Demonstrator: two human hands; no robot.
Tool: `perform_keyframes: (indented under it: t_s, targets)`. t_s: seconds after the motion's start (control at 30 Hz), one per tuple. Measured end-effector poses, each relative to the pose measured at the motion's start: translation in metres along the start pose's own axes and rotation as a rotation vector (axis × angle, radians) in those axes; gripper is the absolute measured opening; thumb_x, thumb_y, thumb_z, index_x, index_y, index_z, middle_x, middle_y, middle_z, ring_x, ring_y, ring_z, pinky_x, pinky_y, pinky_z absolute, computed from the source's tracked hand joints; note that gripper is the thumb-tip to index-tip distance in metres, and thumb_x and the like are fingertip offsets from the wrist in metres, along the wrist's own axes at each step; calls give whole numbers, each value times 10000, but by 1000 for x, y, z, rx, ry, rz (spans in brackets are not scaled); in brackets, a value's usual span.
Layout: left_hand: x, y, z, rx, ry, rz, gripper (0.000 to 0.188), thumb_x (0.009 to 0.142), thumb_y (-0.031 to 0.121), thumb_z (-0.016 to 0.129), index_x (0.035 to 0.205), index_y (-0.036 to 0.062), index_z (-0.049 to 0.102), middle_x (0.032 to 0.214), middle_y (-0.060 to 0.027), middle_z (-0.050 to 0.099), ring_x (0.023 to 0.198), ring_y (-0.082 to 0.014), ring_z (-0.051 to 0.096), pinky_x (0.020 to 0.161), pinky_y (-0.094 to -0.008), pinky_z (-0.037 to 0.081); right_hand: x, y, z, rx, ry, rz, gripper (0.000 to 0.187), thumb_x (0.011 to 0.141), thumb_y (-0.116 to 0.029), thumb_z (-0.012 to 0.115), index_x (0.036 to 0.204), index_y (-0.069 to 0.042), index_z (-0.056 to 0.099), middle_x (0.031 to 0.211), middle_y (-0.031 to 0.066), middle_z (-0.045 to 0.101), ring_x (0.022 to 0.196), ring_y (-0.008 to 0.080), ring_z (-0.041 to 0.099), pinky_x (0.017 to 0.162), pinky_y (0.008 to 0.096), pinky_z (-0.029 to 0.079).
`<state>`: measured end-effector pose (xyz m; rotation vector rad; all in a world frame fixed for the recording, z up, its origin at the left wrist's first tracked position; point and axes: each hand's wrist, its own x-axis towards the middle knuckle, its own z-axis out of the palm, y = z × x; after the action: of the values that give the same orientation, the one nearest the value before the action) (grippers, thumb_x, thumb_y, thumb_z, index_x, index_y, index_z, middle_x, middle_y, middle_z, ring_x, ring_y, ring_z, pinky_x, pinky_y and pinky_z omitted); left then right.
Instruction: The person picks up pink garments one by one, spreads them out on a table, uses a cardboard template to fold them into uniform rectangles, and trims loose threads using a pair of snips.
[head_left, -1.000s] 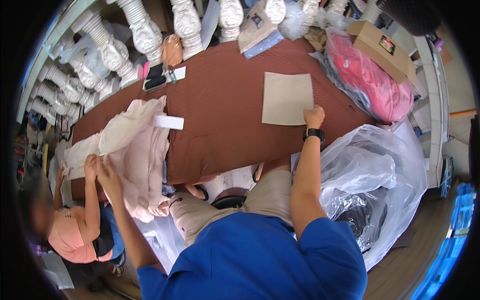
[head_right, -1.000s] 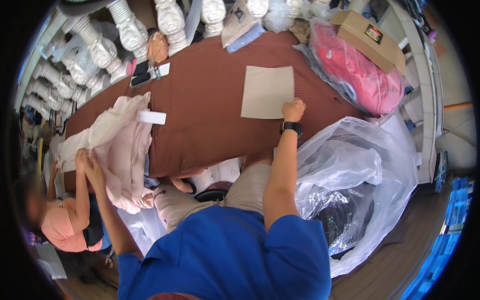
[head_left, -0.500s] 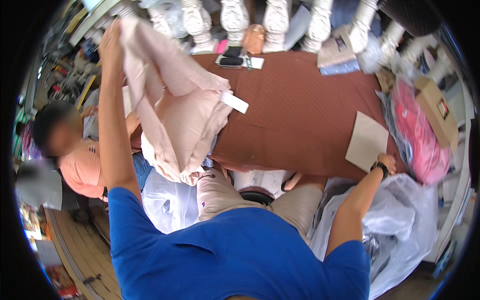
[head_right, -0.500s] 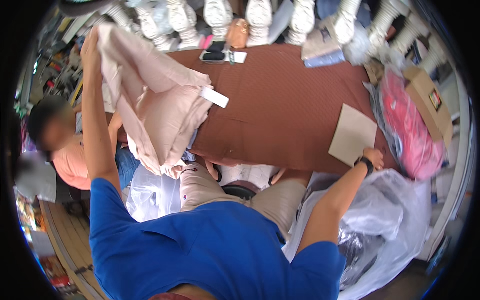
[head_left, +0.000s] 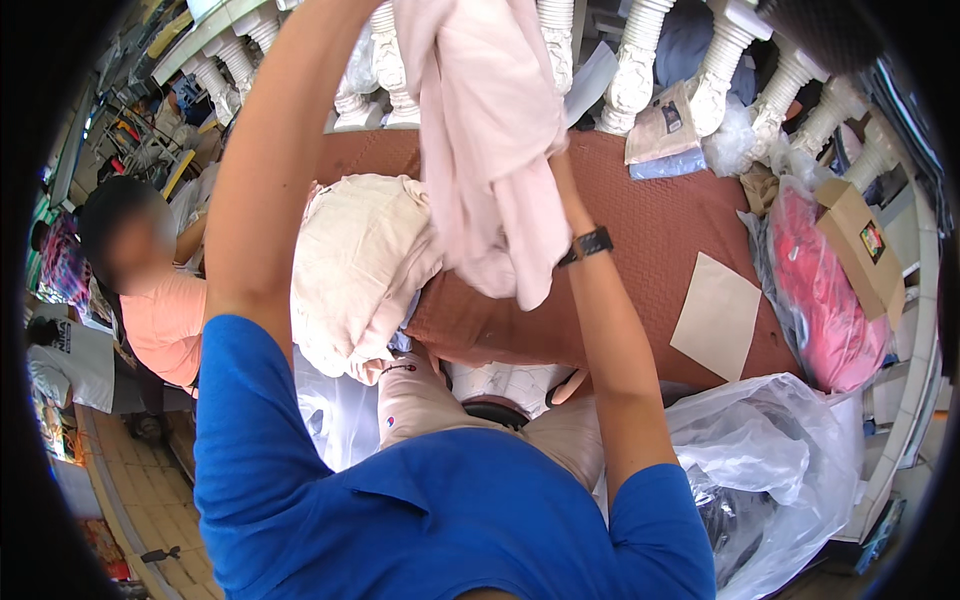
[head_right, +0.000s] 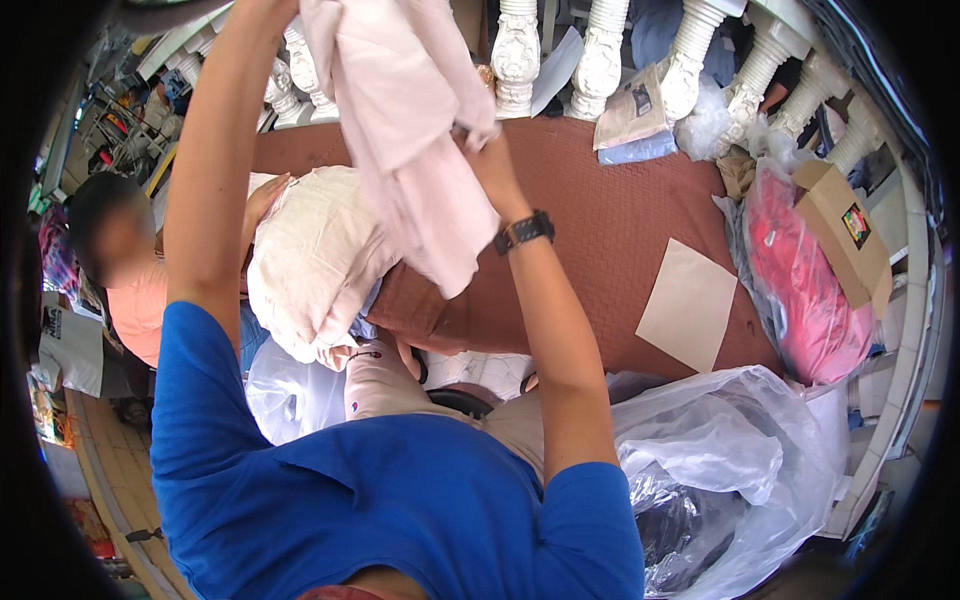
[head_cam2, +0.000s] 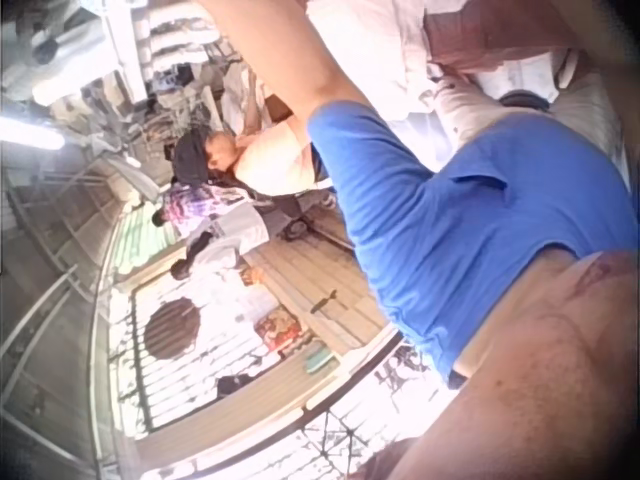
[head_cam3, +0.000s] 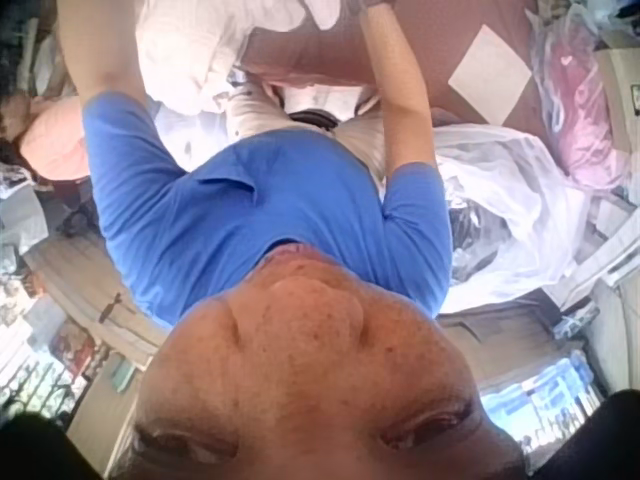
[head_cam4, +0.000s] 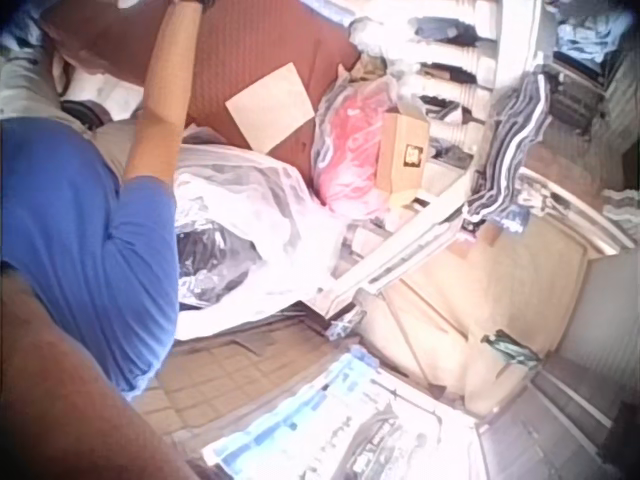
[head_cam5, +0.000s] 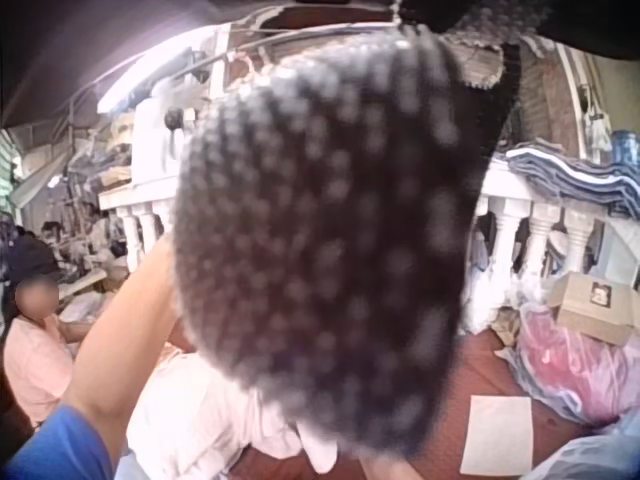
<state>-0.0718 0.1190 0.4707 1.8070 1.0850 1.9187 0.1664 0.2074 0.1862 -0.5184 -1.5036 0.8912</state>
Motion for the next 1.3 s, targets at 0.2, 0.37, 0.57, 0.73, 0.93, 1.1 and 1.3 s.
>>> perform_keyframes:
  t_s: [0.2, 0.37, 0.57, 0.73, 0.93, 1.1, 1.3]
  targets:
    - [2, 6, -16, -62, -56, -69, 287, 952, 252, 575, 1106, 23, 657, 1075, -66, 664, 985, -161, 597, 858, -293, 467, 83, -148, -77, -79, 35, -146, 322, 921, -212, 596, 1183, -26, 615, 1110, 64, 657, 944, 144, 626, 826, 275, 507]
    - [-13, -57, -17, -158, -169, -285, 265, 948, 241, 580, 1083, 31, 668, 1046, -64, 672, 955, -161, 606, 831, -295, 477, 67, -178, -128, -99, -238, 327, 382, 918, -334, 597, 1167, -45, 619, 1087, 29, 652, 902, 111, 634, 805, 264, 516]
    - [-108, -267, -50, 390, -336, -555, 259, 885, 153, 625, 1134, 80, 635, 1026, -83, 656, 937, -175, 610, 785, -347, 509, 31, -104, -127, -166, -318, 618, 298, 901, -283, 607, 1035, -22, 662, 942, 40, 683, 877, 108, 633, 789, 262, 507]
    - [-229, -269, 66, 699, -456, 292, 305, 759, 107, 695, 1043, 84, 584, 1114, -144, 526, 1056, -348, 516, 889, -444, 442, -33, 40, -199, -705, -163, 594, 342, 852, -316, 670, 1094, -75, 661, 945, 110, 679, 885, 227, 648, 841, 352, 506]
    - [-335, -220, 62, 596, -1110, -177, 274, 702, 57, 709, 918, 57, 540, 1022, -156, 509, 1041, -374, 507, 893, -437, 431, -100, 47, -161, -1147, -427, 306, 441, 745, -308, 764, 1092, -65, 643, 1065, 165, 599, 1012, 307, 583, 890, 403, 470]
    - [-369, -228, 39, 602, -980, -13, 227, 730, 3, 663, 911, 54, 536, 953, -157, 520, 957, -362, 525, 831, -431, 435, -154, 16, -90, -602, -1012, 349, 365, 745, -231, 763, 1017, -37, 617, 1001, 151, 596, 954, 302, 581, 853, 386, 473]
    - [-362, -225, 46, 315, -735, -245, 106, 855, 13, 572, 927, 53, 504, 852, -123, 504, 851, -268, 537, 759, -366, 432, -221, 30, -58, -783, -776, 81, 200, 825, -141, 661, 962, -25, 572, 916, 154, 585, 878, 262, 576, 768, 387, 471]
